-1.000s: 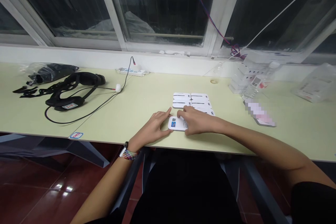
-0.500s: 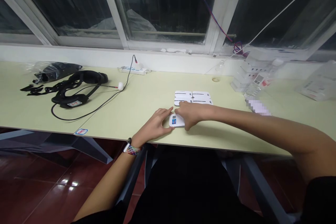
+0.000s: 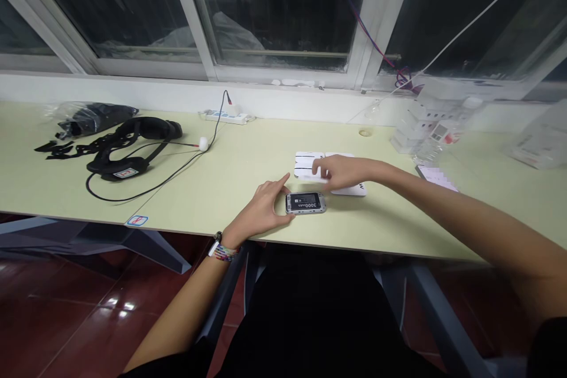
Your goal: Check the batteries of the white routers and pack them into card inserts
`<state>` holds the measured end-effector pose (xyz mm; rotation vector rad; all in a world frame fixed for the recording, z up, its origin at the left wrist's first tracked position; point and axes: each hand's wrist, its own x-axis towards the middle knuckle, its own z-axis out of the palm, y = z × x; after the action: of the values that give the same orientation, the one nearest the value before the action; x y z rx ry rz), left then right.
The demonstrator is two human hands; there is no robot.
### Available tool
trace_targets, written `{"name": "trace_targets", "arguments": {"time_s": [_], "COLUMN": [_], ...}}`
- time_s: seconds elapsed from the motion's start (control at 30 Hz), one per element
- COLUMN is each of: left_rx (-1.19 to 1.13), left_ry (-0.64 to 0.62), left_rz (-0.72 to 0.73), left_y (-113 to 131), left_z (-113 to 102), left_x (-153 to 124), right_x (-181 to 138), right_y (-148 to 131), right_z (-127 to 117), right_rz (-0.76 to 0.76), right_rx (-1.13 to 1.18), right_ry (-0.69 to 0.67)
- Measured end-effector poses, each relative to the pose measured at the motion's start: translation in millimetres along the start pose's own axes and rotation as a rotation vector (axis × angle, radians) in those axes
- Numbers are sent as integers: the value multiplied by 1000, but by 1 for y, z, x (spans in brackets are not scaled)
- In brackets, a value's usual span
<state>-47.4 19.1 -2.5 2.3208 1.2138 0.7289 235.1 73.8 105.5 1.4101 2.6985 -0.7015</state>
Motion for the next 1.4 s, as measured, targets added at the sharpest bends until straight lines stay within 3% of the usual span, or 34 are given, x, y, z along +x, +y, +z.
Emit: {"name": "trace_targets", "arguments": {"time_s": [0.17, 0.23, 0.33, 0.57, 0.73, 0.83, 0.9, 1.0, 1.07, 1.4], "left_rx": [-3, -12, -22, -29, -31, -20, -15, -23, -34, -50], "left_ry": [-7, -14, -24, -27, -30, -24, -19, -13, -17, -18], "left_rz": [-13, -9, -9, -11, -7, 7, 6, -5, -10, -60], "left_y": [3, 3, 2, 4, 4, 3, 3, 3, 3, 2], "left_z": [-2, -2, -2, -4, -4, -4, -3, -4, -4, -3], "left_x": [0, 0, -1, -2, -1, -1, -2, -2, -2, -2], "right_x": [-8, -14, -22, -26, -23, -19, -14, -1, 10, 44], "right_y": [53, 67, 77, 72, 68, 54, 38, 11, -5, -29], "right_z": [10, 21, 37, 47, 45, 48, 53, 61, 66, 61], "right_rz": [234, 316, 414, 606, 621, 454, 210, -219, -391, -583], "right_rx": [658, 665, 401, 25, -212, -224, -127, 46, 66, -129], "right_ry": [309, 491, 712, 504, 543, 587, 556, 334, 204, 74]}}
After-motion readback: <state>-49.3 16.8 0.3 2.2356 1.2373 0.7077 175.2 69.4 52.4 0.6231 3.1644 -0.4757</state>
